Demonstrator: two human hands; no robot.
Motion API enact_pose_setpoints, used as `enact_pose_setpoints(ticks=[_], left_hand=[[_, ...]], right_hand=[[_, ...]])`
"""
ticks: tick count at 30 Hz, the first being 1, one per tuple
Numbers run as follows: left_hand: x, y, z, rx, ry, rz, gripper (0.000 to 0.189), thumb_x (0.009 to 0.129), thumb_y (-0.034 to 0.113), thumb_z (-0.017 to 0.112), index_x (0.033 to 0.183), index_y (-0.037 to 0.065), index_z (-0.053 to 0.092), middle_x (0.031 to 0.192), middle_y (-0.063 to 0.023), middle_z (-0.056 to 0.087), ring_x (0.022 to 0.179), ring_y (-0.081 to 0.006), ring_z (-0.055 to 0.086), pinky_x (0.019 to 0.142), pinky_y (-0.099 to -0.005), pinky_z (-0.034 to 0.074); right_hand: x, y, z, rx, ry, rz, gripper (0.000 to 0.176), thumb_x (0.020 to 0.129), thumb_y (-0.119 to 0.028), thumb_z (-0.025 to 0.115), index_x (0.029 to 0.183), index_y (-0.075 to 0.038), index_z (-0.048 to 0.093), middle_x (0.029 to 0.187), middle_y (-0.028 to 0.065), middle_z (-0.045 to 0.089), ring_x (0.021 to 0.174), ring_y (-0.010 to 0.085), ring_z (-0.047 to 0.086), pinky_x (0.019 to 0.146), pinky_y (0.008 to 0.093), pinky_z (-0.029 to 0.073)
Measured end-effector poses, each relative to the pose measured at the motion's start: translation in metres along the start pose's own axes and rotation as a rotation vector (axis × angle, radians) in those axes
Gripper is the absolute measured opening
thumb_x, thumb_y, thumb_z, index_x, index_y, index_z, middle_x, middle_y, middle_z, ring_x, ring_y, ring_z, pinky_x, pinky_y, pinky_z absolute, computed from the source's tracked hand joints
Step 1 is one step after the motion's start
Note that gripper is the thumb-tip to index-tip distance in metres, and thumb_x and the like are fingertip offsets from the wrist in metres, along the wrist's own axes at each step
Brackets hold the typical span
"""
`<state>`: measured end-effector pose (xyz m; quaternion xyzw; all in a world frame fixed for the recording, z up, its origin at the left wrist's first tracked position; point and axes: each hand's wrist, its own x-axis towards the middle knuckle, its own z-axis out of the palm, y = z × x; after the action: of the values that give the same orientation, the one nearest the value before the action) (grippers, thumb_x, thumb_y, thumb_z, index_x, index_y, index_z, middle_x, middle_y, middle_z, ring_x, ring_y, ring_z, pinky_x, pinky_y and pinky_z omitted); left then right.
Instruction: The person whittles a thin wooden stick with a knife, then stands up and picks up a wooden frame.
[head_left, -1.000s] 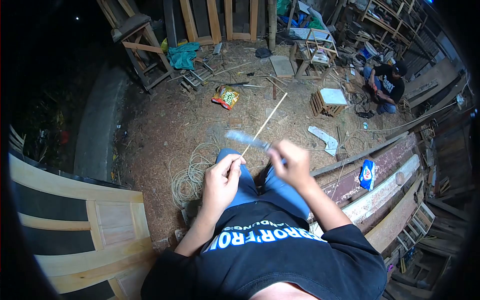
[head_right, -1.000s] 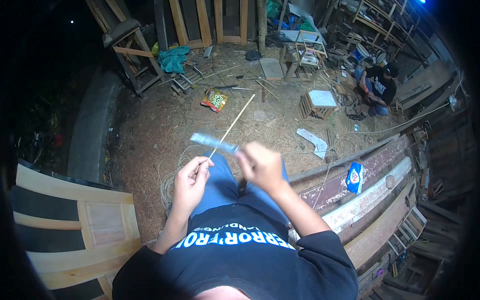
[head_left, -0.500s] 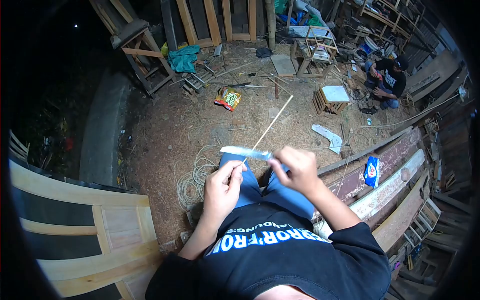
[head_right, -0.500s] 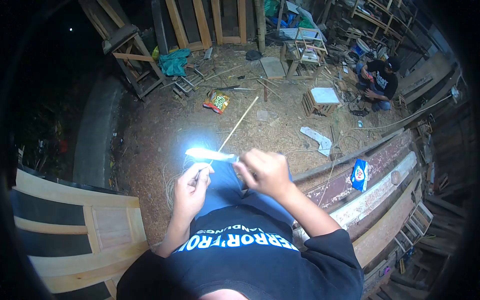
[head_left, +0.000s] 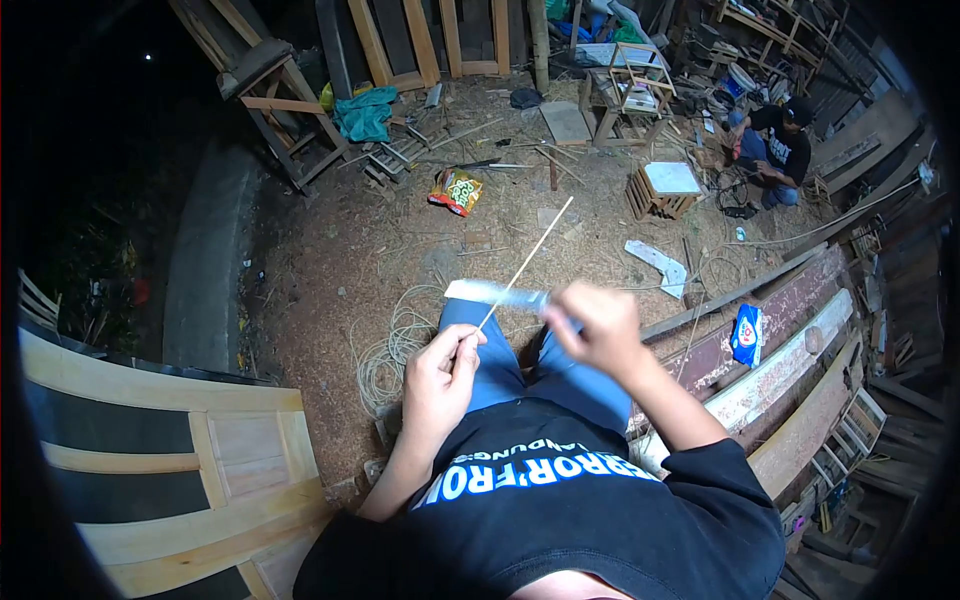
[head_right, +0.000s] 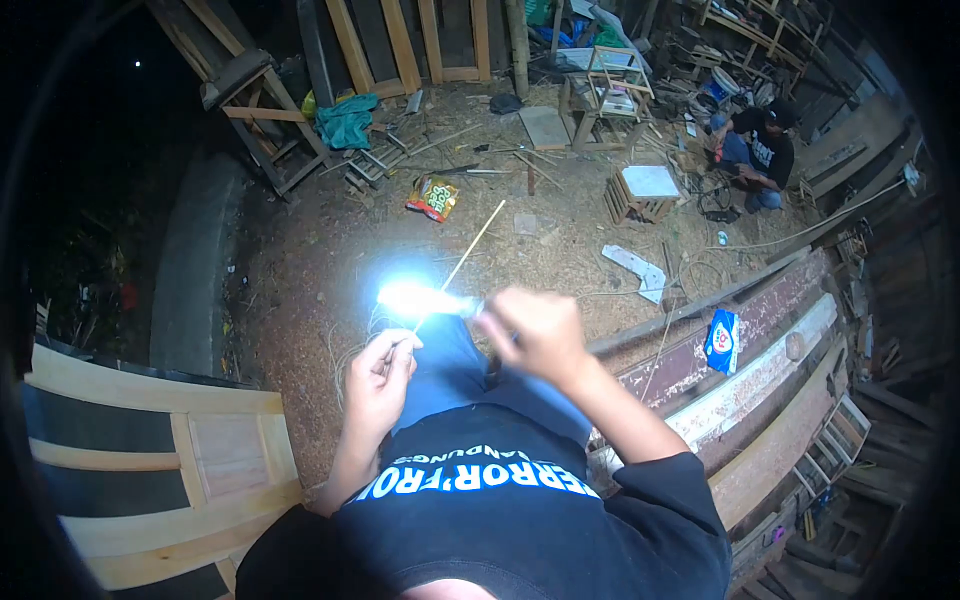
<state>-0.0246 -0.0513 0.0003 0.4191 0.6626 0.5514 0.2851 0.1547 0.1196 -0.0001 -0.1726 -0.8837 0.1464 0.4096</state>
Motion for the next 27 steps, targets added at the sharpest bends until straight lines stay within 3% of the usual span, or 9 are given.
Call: enact_pose_setpoints(ticks=[1, 5, 8, 13, 14, 17, 21, 27], left_hand=[[-0.001, 0.006, 0.001, 0.013, 0.007, 0.008, 0.010, 0.108, 0.004, 0.059, 0.104, 0.001, 0.068, 0.068, 0.0022, 0.053, 0.060, -0.0026, 0.048, 0.054, -0.0238, 0.037], [0.000, -0.003, 0.000, 0.032, 0.011, 0.021, 0.010, 0.108, 0.004, 0.059, 0.105, -0.001, 0.068, 0.069, 0.0016, 0.054, 0.061, -0.0032, 0.050, 0.055, -0.0237, 0.038], [-0.001, 0.001, 0.001, 0.002, -0.007, 0.006, 0.010, 0.107, 0.004, 0.059, 0.105, -0.001, 0.068, 0.069, 0.0008, 0.055, 0.061, -0.0034, 0.049, 0.054, -0.0238, 0.038], [-0.002, -0.001, -0.005, 0.050, 0.003, 0.025, 0.011, 0.107, 0.006, 0.060, 0.104, -0.001, 0.068, 0.068, 0.0010, 0.053, 0.061, -0.0038, 0.049, 0.055, -0.0246, 0.038], [-0.001, -0.003, -0.004, 0.052, 0.002, 0.030, 0.011, 0.108, 0.006, 0.060, 0.104, 0.000, 0.068, 0.069, 0.0012, 0.053, 0.061, -0.0038, 0.049, 0.055, -0.0246, 0.038], [0.002, 0.002, -0.004, -0.008, -0.011, 0.003, 0.011, 0.108, 0.007, 0.060, 0.104, 0.000, 0.067, 0.069, 0.0016, 0.052, 0.062, -0.0037, 0.048, 0.055, -0.0243, 0.037], [0.009, 0.000, 0.002, -0.024, 0.001, -0.001, 0.012, 0.109, 0.007, 0.059, 0.103, 0.000, 0.066, 0.070, 0.0027, 0.050, 0.063, -0.0032, 0.046, 0.055, -0.0236, 0.036], [0.013, 0.014, 0.001, -0.024, 0.025, 0.009, 0.012, 0.108, 0.005, 0.058, 0.104, -0.001, 0.067, 0.070, 0.0029, 0.051, 0.061, -0.0029, 0.045, 0.054, -0.0241, 0.035]], right_hand=[[-0.005, -0.012, -0.003, -0.085, -0.150, 0.007, 0.016, 0.092, -0.016, 0.076, 0.082, -0.007, 0.069, 0.072, 0.0117, 0.064, 0.058, 0.0288, 0.065, 0.054, 0.0388, 0.050], [0.009, 0.031, 0.001, -0.055, 0.187, 0.322, 0.019, 0.091, -0.021, 0.078, 0.081, -0.009, 0.066, 0.072, 0.0106, 0.063, 0.058, 0.0297, 0.065, 0.053, 0.0400, 0.050], [-0.006, 0.005, 0.005, 0.038, -0.027, 0.094, 0.019, 0.093, -0.018, 0.076, 0.081, -0.006, 0.067, 0.073, 0.0140, 0.063, 0.058, 0.0311, 0.065, 0.054, 0.0401, 0.050], [0.011, 0.027, -0.003, -0.042, 0.168, 0.324, 0.017, 0.094, -0.016, 0.075, 0.083, -0.004, 0.068, 0.073, 0.0153, 0.064, 0.062, 0.0329, 0.067, 0.054, 0.0400, 0.051], [0.010, 0.027, -0.002, -0.045, 0.179, 0.289, 0.018, 0.093, -0.019, 0.076, 0.083, -0.006, 0.069, 0.073, 0.0136, 0.065, 0.062, 0.0317, 0.068, 0.054, 0.0394, 0.051], [-0.007, -0.009, 0.005, -0.066, -0.110, -0.016, 0.020, 0.090, -0.027, 0.080, 0.082, -0.011, 0.069, 0.069, 0.0073, 0.063, 0.057, 0.0272, 0.065, 0.052, 0.0381, 0.050], [0.001, 0.018, 0.005, 0.006, -0.084, 0.046, 0.026, 0.088, -0.029, 0.082, 0.081, -0.010, 0.066, 0.067, 0.0063, 0.059, 0.056, 0.0249, 0.063, 0.052, 0.0383, 0.048], [0.001, -0.009, 0.008, -0.118, 0.021, 0.012, 0.027, 0.086, -0.030, 0.083, 0.079, -0.012, 0.065, 0.067, 0.0049, 0.056, 0.053, 0.0248, 0.059, 0.051, 0.0384, 0.045]])
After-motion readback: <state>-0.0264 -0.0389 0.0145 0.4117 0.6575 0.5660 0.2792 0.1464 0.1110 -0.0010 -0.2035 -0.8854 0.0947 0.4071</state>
